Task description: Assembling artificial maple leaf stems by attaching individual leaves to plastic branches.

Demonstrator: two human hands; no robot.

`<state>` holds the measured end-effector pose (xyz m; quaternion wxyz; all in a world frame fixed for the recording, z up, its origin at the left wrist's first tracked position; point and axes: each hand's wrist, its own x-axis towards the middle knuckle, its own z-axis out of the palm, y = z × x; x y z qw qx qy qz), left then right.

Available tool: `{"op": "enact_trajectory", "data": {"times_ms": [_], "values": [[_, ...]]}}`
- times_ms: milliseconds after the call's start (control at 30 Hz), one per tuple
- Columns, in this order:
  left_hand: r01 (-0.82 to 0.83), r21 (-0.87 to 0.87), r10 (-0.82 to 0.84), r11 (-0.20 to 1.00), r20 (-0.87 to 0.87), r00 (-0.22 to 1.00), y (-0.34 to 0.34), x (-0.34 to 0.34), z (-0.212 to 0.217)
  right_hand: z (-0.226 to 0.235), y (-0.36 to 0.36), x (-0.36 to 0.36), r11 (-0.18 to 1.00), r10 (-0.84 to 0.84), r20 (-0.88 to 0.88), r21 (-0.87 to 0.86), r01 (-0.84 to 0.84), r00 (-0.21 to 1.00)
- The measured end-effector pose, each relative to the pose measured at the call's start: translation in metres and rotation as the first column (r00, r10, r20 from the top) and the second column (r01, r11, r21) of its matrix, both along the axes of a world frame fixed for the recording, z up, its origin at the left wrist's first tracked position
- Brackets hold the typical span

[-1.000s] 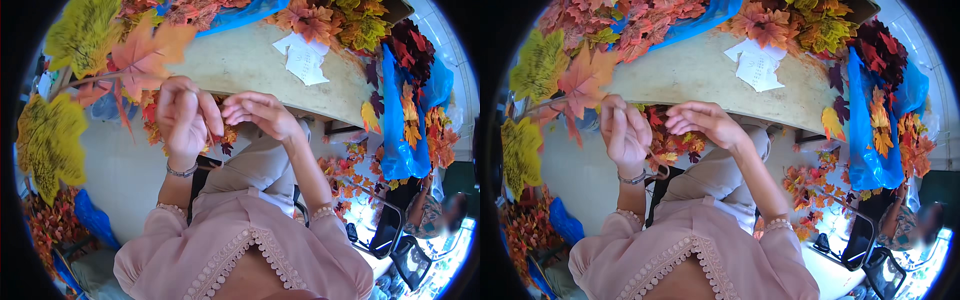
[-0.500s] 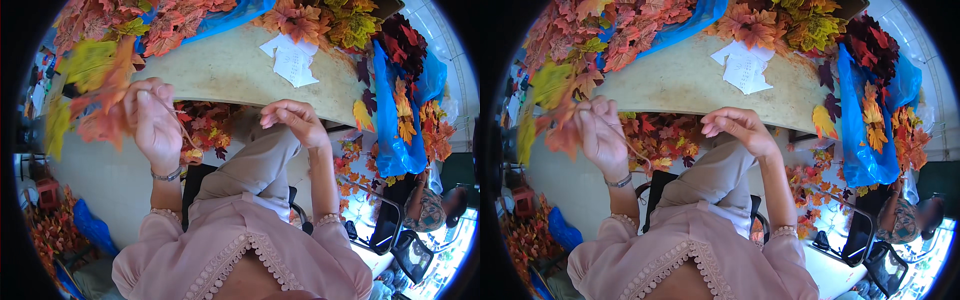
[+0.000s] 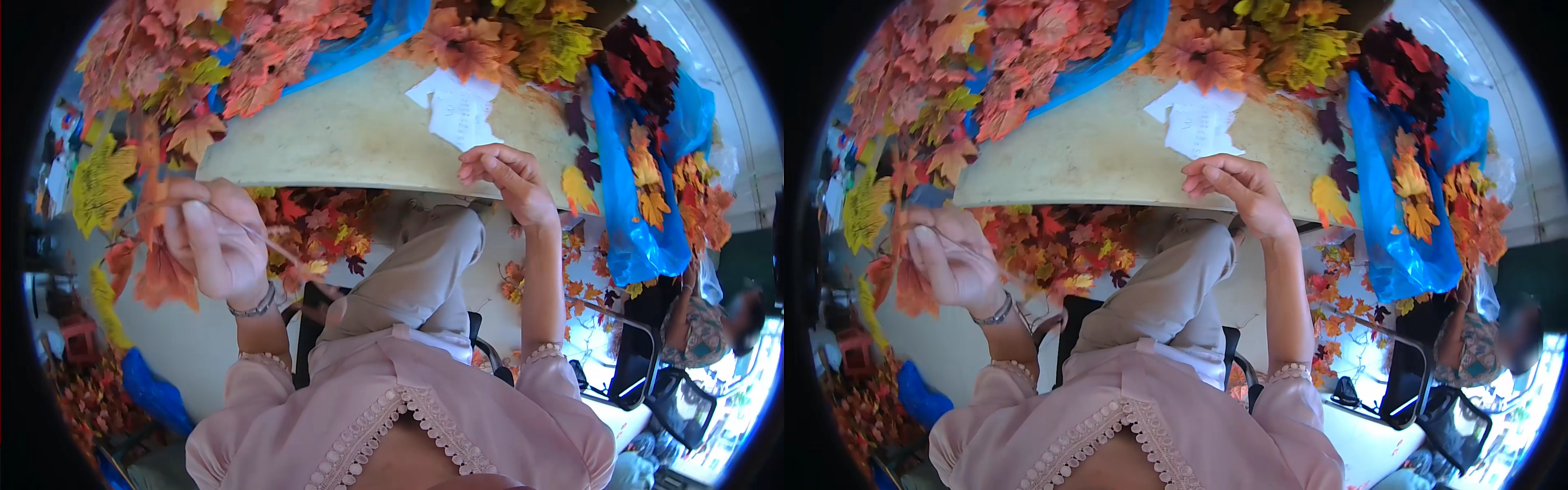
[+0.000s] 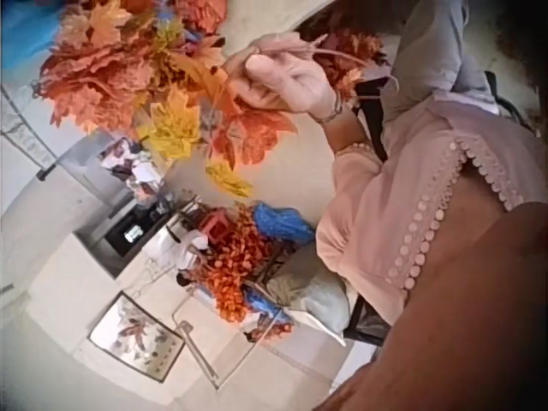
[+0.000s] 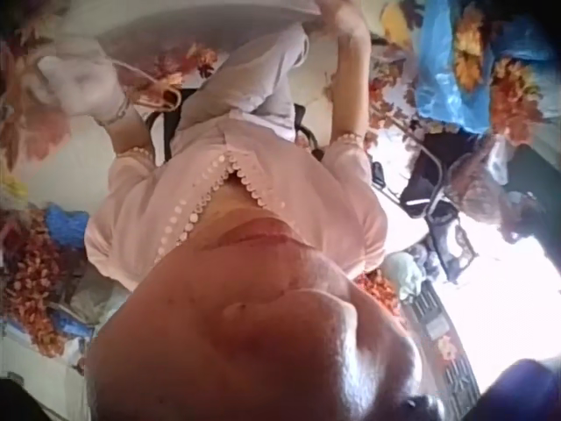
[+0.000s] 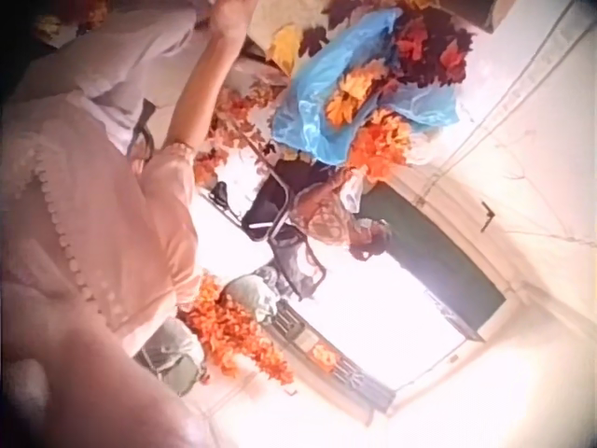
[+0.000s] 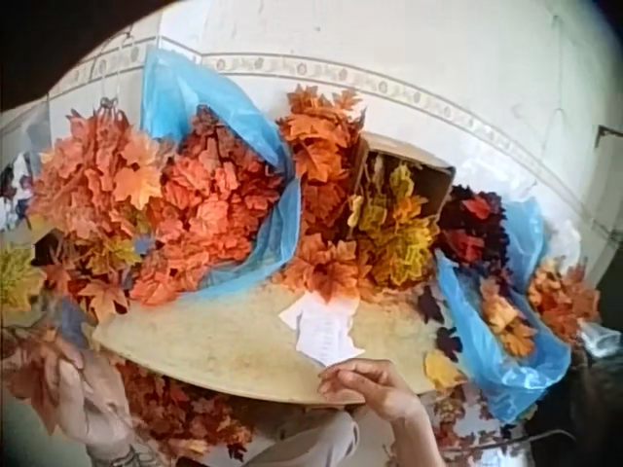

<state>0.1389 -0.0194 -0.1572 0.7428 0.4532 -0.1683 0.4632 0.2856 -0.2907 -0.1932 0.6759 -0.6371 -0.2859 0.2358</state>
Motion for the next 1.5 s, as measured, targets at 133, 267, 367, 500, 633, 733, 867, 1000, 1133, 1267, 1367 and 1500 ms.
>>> {"op": "enact_trajectory", "data": {"times_ms": [133, 267, 367, 500, 633, 733, 867, 1000, 1133, 1267, 1367, 1500], "values": [[-0.026, -0.147, 0.014, 0.989, -0.080, 0.997, 0.003, -0.005, -0.012, 0.016, -0.017, 0.020, 0.985, -0.119, 0.185, -0.100, 0.139, 0.976], [-0.241, -0.075, 0.230, 0.968, -0.133, 0.964, 0.021, -0.013, -0.015, 0.054, -0.051, 0.045, 0.909, -0.352, 0.389, -0.075, 0.410, 0.851], [-0.069, -0.081, 0.068, 0.994, -0.016, 0.998, 0.018, -0.006, -0.018, 0.059, -0.017, 0.055, 0.963, -0.198, 0.416, -0.086, 0.255, 0.888], [-0.080, -0.029, 0.078, 0.996, -0.087, 0.993, 0.013, -0.014, -0.017, 0.044, 0.095, 0.050, 0.984, 0.085, 0.357, -0.178, -0.021, 0.930], [-0.186, -0.046, 0.179, 0.981, -0.133, 0.975, 0.021, -0.027, -0.016, 0.037, 0.193, 0.080, 0.979, 0.129, 0.515, -0.203, -0.026, 0.848], [-0.195, -0.014, 0.191, 0.981, -0.152, 0.970, 0.031, -0.035, -0.013, 0.029, 0.245, 0.112, 0.963, 0.048, 0.582, -0.242, 0.116, 0.811], [-0.239, 0.020, 0.237, 0.971, -0.237, 0.942, 0.043, -0.043, -0.015, 0.024, 0.298, 0.151, 0.936, -0.135, 0.781, -0.101, 0.337, 0.610], [-0.223, 0.048, 0.228, 0.974, -0.276, 0.934, 0.050, -0.050, -0.013, 0.029, 0.334, 0.179, 0.920, -0.193, 0.874, 0.002, 0.393, 0.446], [-0.324, -0.014, 0.307, 0.946, -0.284, 0.908, 0.055, -0.049, -0.014, 0.019, 0.359, 0.193, 0.921, -0.103, 0.975, 0.019, 0.390, 0.198], [-0.303, 0.017, 0.292, 0.953, -0.327, 0.899, 0.063, -0.049, -0.015, 0.010, 0.374, 0.196, 0.909, -0.150, 0.983, 0.096, 0.405, 0.104], [-0.310, -0.008, 0.288, 0.951, -0.347, 0.892, 0.065, -0.045, -0.017, 0.011, 0.376, 0.201, 0.938, -0.117, 0.971, 0.039, 0.344, 0.209], [-0.283, -0.012, 0.259, 0.959, -0.367, 0.893, 0.065, -0.035, -0.018, 0.015, 0.360, 0.210, 0.958, -0.224, 0.920, 0.146, 0.249, 0.322]]}}
